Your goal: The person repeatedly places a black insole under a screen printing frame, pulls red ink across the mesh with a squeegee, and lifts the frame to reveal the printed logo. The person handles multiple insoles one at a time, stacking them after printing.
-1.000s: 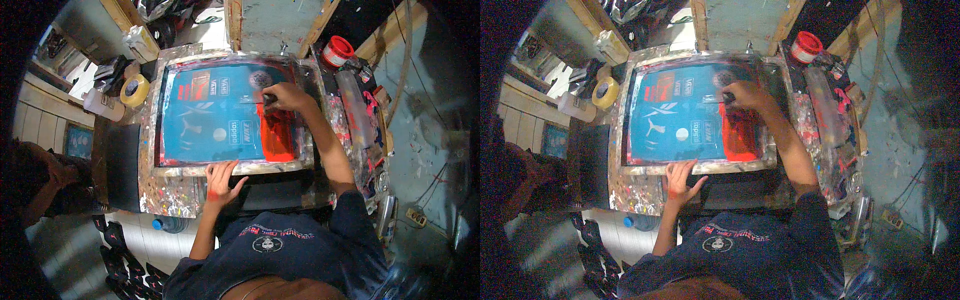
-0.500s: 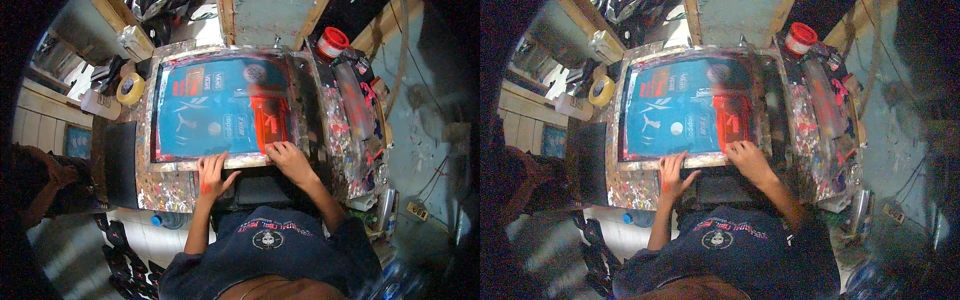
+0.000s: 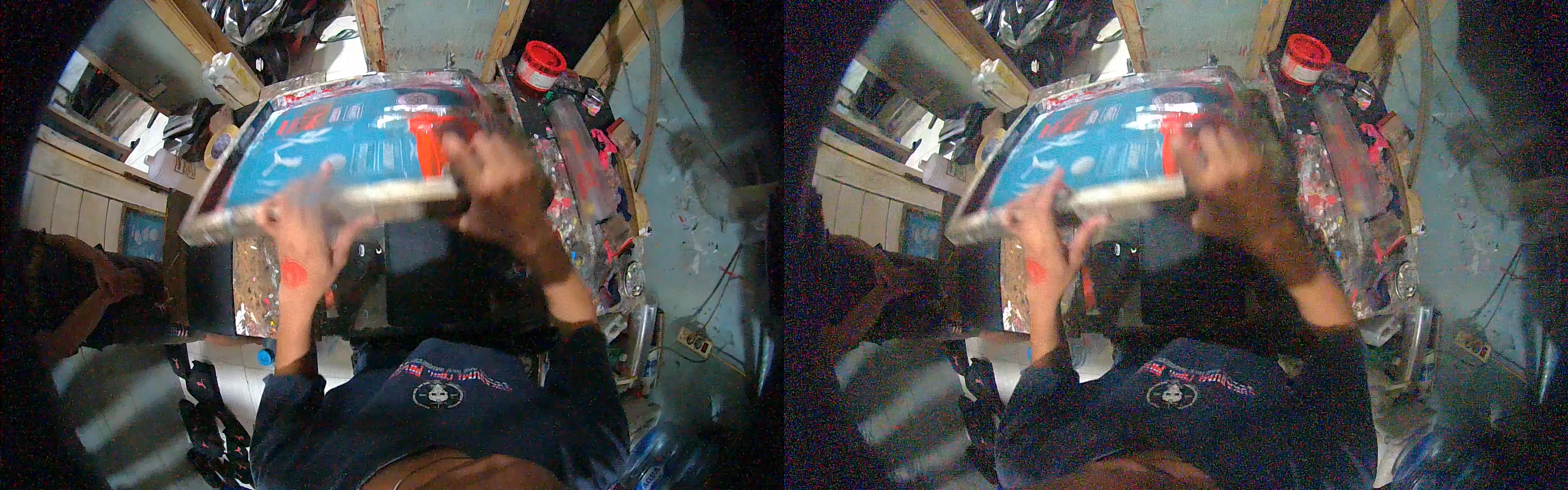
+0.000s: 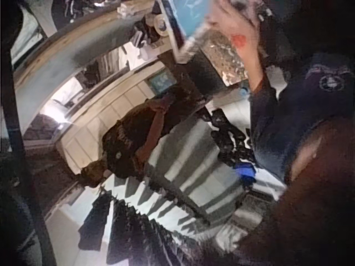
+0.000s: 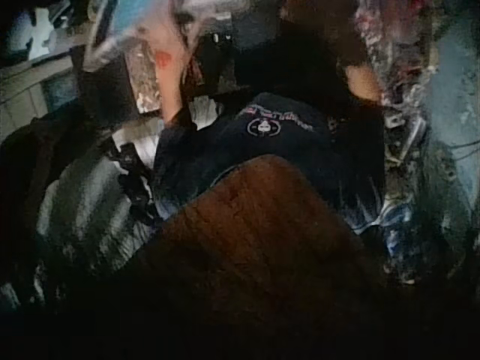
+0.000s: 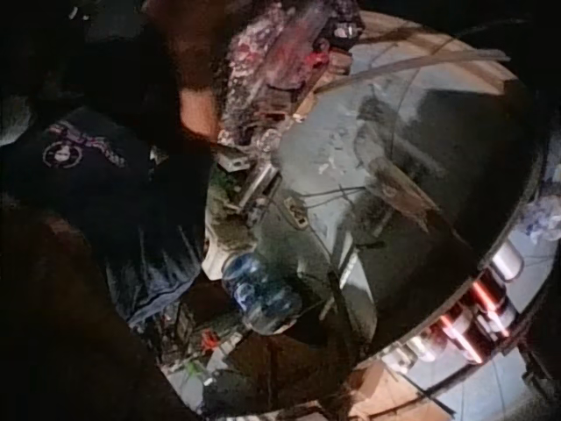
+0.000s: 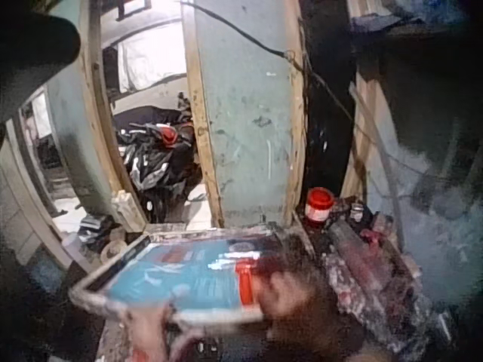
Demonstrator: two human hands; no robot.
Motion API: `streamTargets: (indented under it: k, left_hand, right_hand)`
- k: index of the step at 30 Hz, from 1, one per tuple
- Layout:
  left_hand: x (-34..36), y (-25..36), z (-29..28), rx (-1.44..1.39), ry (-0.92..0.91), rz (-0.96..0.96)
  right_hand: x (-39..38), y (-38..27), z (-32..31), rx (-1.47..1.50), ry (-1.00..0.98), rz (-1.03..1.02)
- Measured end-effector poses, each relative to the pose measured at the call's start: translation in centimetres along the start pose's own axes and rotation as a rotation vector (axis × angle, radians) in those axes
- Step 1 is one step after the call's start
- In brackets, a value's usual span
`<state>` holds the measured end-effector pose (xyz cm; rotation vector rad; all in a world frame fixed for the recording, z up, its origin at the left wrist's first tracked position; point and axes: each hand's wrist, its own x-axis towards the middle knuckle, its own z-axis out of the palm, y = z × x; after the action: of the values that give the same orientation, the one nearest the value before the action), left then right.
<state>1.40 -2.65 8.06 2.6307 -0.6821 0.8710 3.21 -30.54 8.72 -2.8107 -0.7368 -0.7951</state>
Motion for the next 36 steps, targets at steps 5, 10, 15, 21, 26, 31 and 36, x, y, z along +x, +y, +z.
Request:
streamTargets:
  k: [5,10,15,21,26,31,36]
  left_hand:
    - [1.1,0.2,8.5,-0.228,0.245,0.019]
    - [-4.9,-2.7,24.2,-0.058,-0.143,-0.103]
    - [-4.7,-1.5,24.3,-0.106,-0.198,-0.070]
    - [-6.6,-4.1,17.4,-0.288,-0.215,-0.347]
    - [-7.6,-18.4,3.6,-0.065,-0.084,-0.996]
    - [-13.2,-26.9,-1.4,0.793,0.132,-0.666]
    - [-0.8,-5.2,16.1,-0.217,0.195,-0.101]
  right_hand:
    - [12.0,4.3,-6.8,0.152,-0.135,0.065]
    - [17.9,7.5,-7.5,0.150,-0.095,-0.024]
    - [19.2,9.1,-8.5,0.026,-0.094,-0.003]
    - [20.8,10.1,-6.8,0.027,-0.049,-0.053]
    - [20.8,11.7,-6.5,0.120,0.145,-0.159]
    - [22.1,10.5,-6.0,0.129,-0.089,-0.023]
    - [21.6,10.1,-7.5,0.121,-0.068,-0.015]
